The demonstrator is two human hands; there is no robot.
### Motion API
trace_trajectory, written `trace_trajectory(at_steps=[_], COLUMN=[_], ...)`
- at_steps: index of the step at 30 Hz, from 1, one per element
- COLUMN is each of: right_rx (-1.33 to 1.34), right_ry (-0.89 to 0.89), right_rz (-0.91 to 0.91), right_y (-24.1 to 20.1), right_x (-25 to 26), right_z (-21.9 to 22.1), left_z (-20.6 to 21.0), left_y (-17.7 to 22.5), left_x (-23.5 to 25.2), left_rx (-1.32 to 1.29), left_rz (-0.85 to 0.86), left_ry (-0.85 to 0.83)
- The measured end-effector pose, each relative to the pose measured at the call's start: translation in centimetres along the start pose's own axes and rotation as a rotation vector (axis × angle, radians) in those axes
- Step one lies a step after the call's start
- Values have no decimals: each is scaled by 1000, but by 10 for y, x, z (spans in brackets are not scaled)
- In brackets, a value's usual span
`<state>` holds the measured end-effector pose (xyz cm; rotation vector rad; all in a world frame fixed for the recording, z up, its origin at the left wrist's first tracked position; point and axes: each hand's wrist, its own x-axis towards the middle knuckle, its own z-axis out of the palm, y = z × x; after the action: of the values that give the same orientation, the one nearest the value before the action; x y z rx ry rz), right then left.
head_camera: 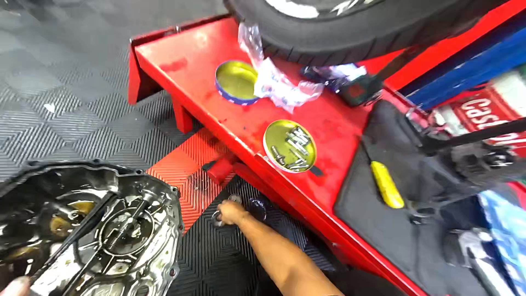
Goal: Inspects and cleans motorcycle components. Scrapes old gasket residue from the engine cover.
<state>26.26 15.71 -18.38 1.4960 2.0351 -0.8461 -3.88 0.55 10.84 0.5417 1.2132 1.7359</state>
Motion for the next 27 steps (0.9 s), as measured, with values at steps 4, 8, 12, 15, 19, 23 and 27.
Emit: trace_trajectory(at_steps=[4, 8, 12, 15, 19, 23, 27], right_rx=[-263, -315, 20, 362, 592, 520, 312], right_ry=[-262, -200, 74, 305, 451, 420, 487], right_rz=[-200, -362, -392, -125, 157, 249, 301], right_y=[-88, -128, -74, -20, 17, 9, 11], right_x=[-64, -182, -258, -272, -244, -225, -224], right_z=[-82, -190, -304, -354, -367, -354, -349], left_z=[-7, -10, -5, 2, 11, 15, 16], left_y=[1, 6, 9, 13, 12, 5, 4], left_x=[3, -2, -5, -8, -7, -6, -5], left_rx=[-26, 59, 111, 79, 95, 89, 114], left_rz=[39, 31, 19, -10, -4, 16, -31], left_ry=[-2, 165, 284, 316, 281, 243, 250])
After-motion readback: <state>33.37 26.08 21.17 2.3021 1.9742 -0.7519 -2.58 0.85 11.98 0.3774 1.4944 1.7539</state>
